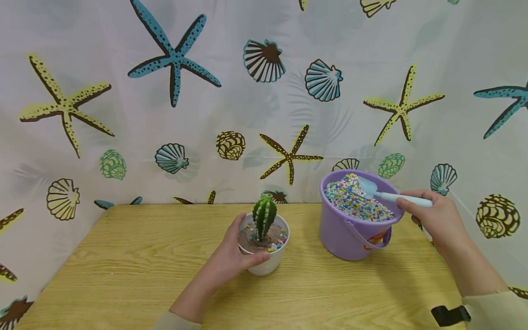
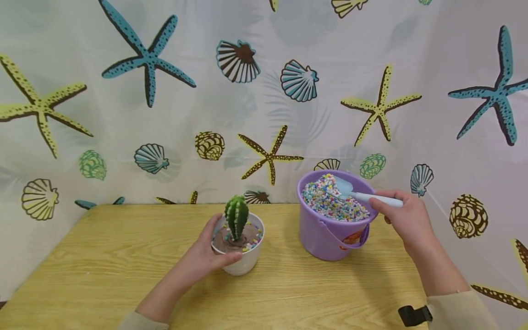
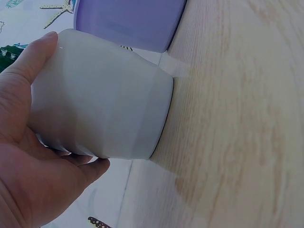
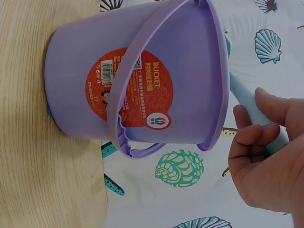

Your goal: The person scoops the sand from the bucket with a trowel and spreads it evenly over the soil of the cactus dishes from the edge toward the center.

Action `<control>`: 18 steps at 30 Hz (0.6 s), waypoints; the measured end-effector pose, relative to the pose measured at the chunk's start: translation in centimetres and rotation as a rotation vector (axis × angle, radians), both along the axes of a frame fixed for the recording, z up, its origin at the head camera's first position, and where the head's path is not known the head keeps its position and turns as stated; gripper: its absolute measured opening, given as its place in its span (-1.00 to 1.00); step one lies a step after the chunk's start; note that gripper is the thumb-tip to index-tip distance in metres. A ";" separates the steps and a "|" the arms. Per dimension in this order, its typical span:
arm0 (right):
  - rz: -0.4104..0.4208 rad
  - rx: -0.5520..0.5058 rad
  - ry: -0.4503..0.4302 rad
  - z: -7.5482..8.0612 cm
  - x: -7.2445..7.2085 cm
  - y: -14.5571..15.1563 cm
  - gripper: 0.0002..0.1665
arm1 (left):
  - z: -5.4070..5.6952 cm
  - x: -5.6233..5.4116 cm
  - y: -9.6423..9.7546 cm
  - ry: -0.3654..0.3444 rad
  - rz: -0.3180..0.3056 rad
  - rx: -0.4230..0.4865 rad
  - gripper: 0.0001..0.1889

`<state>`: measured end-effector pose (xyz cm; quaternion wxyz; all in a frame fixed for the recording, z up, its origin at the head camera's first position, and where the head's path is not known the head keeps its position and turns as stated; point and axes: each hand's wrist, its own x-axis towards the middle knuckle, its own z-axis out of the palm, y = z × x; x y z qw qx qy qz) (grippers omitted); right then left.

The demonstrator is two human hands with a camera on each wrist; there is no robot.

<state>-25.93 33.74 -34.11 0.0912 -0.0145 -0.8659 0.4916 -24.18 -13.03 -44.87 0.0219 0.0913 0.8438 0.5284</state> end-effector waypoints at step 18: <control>0.041 -0.065 -0.002 1.0 1.3 -1.1 -0.46 | 0.0 0.0 0.0 0.006 0.007 -0.003 0.37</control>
